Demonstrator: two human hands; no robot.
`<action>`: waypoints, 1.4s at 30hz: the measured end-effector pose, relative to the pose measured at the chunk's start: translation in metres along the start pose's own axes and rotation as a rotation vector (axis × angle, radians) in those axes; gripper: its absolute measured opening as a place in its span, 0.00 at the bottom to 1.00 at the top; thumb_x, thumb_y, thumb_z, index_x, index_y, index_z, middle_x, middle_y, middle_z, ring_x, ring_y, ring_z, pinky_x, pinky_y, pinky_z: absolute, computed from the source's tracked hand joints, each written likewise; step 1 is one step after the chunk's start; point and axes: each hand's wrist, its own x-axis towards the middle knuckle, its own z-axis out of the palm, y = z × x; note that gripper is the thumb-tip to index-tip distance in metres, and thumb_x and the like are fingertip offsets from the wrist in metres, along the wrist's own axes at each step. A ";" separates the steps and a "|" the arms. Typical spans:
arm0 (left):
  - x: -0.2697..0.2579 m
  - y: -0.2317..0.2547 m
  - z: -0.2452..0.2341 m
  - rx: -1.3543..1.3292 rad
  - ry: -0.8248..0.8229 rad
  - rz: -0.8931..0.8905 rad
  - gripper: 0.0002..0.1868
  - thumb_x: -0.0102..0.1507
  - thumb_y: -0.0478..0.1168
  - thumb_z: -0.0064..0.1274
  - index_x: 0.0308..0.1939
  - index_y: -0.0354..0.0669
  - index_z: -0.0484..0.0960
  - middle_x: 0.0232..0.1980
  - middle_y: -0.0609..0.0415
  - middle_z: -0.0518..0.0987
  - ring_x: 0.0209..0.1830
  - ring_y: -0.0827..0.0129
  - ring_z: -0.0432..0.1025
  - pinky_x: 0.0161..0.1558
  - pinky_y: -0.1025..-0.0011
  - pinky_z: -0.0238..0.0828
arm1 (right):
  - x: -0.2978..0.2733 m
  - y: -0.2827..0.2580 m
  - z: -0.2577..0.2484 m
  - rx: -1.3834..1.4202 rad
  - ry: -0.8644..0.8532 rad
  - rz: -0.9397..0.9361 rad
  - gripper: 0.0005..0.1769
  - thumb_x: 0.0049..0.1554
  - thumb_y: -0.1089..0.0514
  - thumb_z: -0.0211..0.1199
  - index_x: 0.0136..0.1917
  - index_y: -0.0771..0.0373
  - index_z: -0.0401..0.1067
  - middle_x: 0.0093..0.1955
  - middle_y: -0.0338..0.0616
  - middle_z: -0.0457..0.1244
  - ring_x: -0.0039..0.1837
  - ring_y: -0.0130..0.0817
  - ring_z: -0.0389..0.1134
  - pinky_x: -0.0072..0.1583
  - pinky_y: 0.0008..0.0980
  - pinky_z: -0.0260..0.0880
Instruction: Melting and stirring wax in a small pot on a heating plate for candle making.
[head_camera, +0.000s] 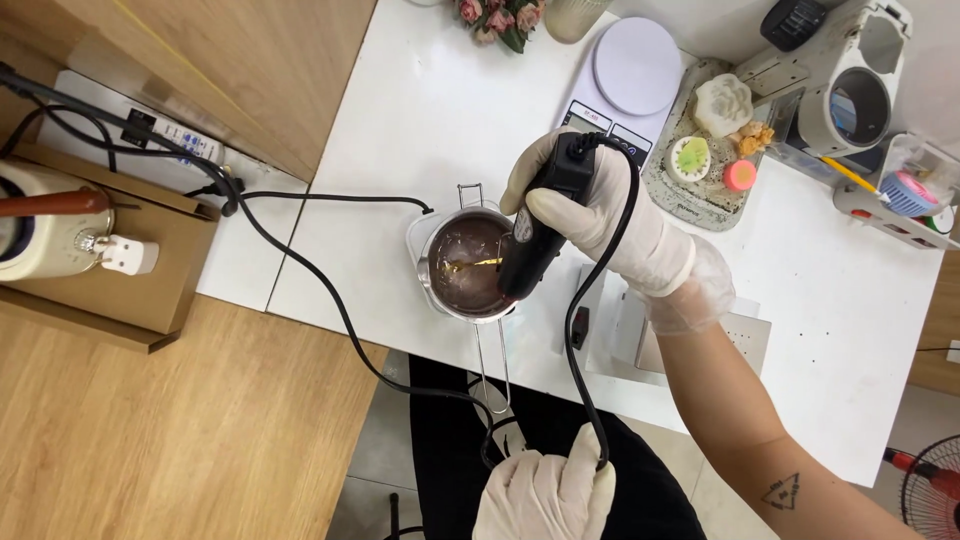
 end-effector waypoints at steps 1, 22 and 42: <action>0.001 -0.002 0.001 -0.012 -0.024 0.006 0.23 0.67 0.51 0.55 0.59 0.40 0.79 0.22 0.62 0.70 0.23 0.71 0.70 0.37 0.66 0.72 | 0.001 0.002 0.000 0.003 -0.001 0.005 0.10 0.59 0.59 0.62 0.53 0.66 0.71 0.48 0.43 0.70 0.47 0.25 0.69 0.53 0.28 0.73; 0.008 0.001 -0.008 -0.058 -0.147 0.010 0.23 0.69 0.51 0.52 0.61 0.37 0.78 0.26 0.60 0.72 0.27 0.69 0.71 0.40 0.63 0.72 | -0.004 0.003 0.004 0.057 0.022 -0.004 0.12 0.59 0.57 0.62 0.52 0.67 0.71 0.48 0.45 0.70 0.49 0.27 0.71 0.55 0.29 0.75; 0.011 0.005 -0.016 -0.100 -0.198 -0.043 0.22 0.71 0.50 0.49 0.61 0.38 0.77 0.27 0.60 0.72 0.29 0.68 0.71 0.44 0.61 0.70 | -0.007 0.007 0.009 0.019 0.012 -0.072 0.16 0.60 0.53 0.65 0.54 0.67 0.71 0.49 0.46 0.71 0.51 0.30 0.72 0.58 0.31 0.75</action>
